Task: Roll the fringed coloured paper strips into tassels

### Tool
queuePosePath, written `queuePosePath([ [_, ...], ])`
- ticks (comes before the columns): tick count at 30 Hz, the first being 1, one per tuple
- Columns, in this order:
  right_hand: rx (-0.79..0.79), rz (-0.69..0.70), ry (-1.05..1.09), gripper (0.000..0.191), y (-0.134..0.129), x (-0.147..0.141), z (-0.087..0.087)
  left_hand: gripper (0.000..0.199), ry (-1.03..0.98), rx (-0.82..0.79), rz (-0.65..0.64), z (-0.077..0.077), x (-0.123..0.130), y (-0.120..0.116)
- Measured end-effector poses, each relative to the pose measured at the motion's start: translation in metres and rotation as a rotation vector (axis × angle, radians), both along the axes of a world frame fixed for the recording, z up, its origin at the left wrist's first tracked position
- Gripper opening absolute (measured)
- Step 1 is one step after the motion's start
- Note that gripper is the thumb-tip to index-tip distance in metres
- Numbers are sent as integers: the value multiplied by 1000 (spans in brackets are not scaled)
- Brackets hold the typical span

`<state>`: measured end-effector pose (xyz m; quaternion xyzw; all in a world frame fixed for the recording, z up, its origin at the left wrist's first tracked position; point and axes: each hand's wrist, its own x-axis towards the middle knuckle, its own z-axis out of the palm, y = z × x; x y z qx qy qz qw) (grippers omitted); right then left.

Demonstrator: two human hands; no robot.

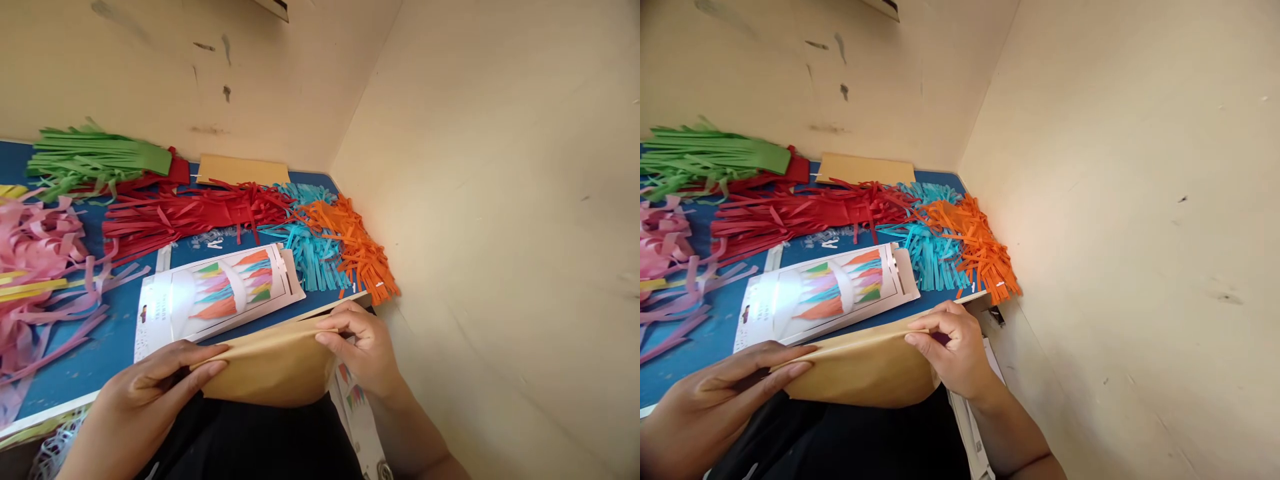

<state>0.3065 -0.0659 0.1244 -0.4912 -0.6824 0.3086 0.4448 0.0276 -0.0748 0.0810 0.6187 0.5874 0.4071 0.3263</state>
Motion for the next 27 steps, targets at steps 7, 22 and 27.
queuePosePath([
  [7,8,26,-4,8,1,6,-1,28,-91,127,-15,-3,3,-4],
  [22,-500,142,369,25,-10,12,-16,40,-497,-372,142,-18,14,-25],
  [27,-474,86,347,26,-10,12,-19,35,-335,-223,130,-4,18,-28],
])
